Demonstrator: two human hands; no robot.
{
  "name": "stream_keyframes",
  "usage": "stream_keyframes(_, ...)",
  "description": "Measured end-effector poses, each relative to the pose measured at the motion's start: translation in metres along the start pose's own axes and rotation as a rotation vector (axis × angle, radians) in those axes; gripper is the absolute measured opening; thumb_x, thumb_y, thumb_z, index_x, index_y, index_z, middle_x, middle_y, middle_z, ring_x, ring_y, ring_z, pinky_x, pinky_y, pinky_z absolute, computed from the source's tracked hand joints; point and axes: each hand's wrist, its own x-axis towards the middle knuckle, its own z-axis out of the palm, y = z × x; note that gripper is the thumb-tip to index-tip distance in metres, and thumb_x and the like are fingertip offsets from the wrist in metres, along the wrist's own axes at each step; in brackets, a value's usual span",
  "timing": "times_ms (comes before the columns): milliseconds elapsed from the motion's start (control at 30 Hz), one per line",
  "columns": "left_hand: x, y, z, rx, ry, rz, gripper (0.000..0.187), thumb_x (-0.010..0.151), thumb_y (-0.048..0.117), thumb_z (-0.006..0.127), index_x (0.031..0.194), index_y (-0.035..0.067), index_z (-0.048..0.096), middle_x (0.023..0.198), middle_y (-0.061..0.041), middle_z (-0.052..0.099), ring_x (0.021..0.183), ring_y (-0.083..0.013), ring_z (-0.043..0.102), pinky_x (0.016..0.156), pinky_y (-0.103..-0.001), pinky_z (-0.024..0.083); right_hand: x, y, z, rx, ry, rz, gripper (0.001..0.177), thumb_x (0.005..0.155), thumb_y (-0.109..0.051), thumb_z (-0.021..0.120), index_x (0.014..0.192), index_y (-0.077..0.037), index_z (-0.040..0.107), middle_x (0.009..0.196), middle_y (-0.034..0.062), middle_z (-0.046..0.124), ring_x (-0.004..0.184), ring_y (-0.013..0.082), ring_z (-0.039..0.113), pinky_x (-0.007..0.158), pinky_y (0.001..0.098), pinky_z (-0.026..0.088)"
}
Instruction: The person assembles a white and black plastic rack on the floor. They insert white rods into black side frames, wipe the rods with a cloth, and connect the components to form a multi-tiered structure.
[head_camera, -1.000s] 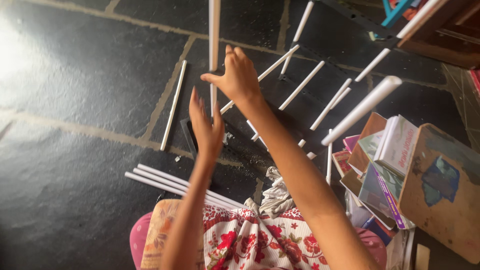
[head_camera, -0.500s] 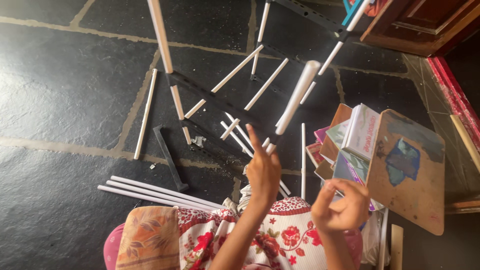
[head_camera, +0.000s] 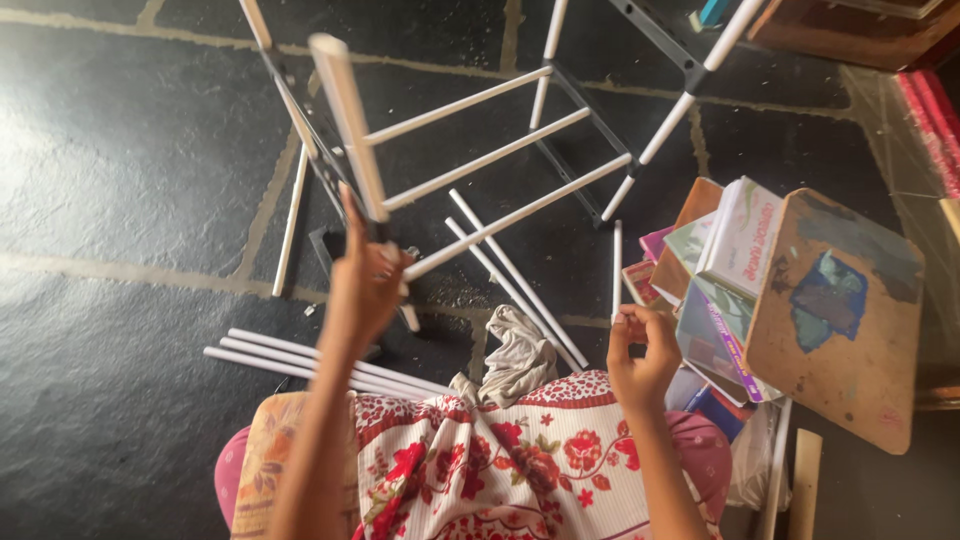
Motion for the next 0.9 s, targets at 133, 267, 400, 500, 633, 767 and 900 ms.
stream_keyframes(133, 0.021, -0.038, -0.052, 0.017, -0.083, -0.111, 0.101, 0.095, 0.004, 0.073, 0.164, 0.007, 0.0, 0.089, -0.012, 0.077, 0.076, -0.0213, 0.075, 0.072, -0.034, 0.065, -0.027, 0.07, 0.024, 0.031, -0.2, 0.202, 0.01, 0.094, -0.009, 0.069, 0.103, -0.003, 0.07, 0.082, 0.0066, 0.071, 0.071, 0.0152, 0.069, 0.066, 0.0277, 0.053)
stream_keyframes(267, 0.044, -0.074, -0.088, 0.065, -0.1, -0.103, 0.086, 0.093, 0.006, 0.078, 0.162, 0.008, 0.027, 0.102, -0.012, 0.077, 0.091, -0.0217, 0.078, 0.079, -0.036, 0.065, -0.063, 0.151, 0.056, -0.125, -0.543, 0.405, 0.018, 0.085, -0.016, 0.076, 0.099, -0.005, 0.073, 0.082, 0.0086, 0.075, 0.072, 0.0177, 0.073, 0.068, 0.0305, 0.057)
stream_keyframes(400, 0.065, -0.096, -0.106, 0.135, -0.135, -0.296, 0.076, 0.097, 0.012, 0.078, 0.158, 0.008, 0.033, 0.099, -0.014, 0.075, 0.089, -0.024, 0.076, 0.074, -0.038, 0.064, -0.072, 0.191, 0.082, -0.327, -0.713, 0.279, 0.024, 0.077, -0.019, 0.083, 0.091, -0.002, 0.075, 0.088, 0.0124, 0.074, 0.081, 0.0241, 0.072, 0.072, 0.0358, 0.056)
stream_keyframes(500, 0.065, -0.101, -0.108, 0.04, 0.007, -0.049, 0.086, 0.098, 0.008, 0.079, 0.16, 0.003, 0.02, 0.111, -0.014, 0.077, 0.103, -0.0245, 0.076, 0.085, -0.038, 0.063, -0.075, 0.176, 0.116, -0.156, -0.744, 0.257, 0.017, 0.081, -0.015, 0.077, 0.093, -0.003, 0.073, 0.087, 0.0119, 0.075, 0.081, 0.0219, 0.074, 0.074, 0.0338, 0.058)
stream_keyframes(633, 0.023, -0.105, -0.097, -0.001, 0.27, -0.059, 0.076, 0.096, 0.004, 0.072, 0.158, 0.003, 0.028, 0.115, -0.014, 0.069, 0.098, -0.021, 0.073, 0.074, -0.031, 0.065, -0.106, 0.107, 0.184, 0.051, -0.977, 0.164, 0.019, 0.082, -0.019, 0.08, 0.094, -0.005, 0.076, 0.088, 0.0116, 0.076, 0.08, 0.0223, 0.072, 0.073, 0.034, 0.057)
stream_keyframes(767, -0.061, -0.123, -0.084, -0.5, 0.564, -0.187, 0.036, 0.107, 0.005, 0.067, 0.142, 0.002, 0.056, 0.097, -0.009, 0.065, 0.077, -0.013, 0.063, 0.062, -0.025, 0.051, -0.144, 0.033, 0.24, 0.209, -1.139, 0.005, 0.041, 0.071, -0.02, 0.085, 0.106, -0.004, 0.071, 0.102, 0.0158, 0.073, 0.091, 0.0291, 0.073, 0.079, 0.0384, 0.058)
stream_keyframes(900, -0.141, -0.138, -0.085, -0.322, 0.825, -0.676, 0.02, 0.101, 0.005, 0.059, 0.121, 0.004, 0.061, 0.093, -0.005, 0.071, 0.079, -0.0092, 0.069, 0.063, -0.023, 0.058, -0.172, 0.005, 0.257, -0.012, -1.183, -0.024, 0.044, 0.072, -0.021, 0.086, 0.109, -0.005, 0.07, 0.103, 0.0193, 0.071, 0.097, 0.0398, 0.068, 0.082, 0.0462, 0.054)
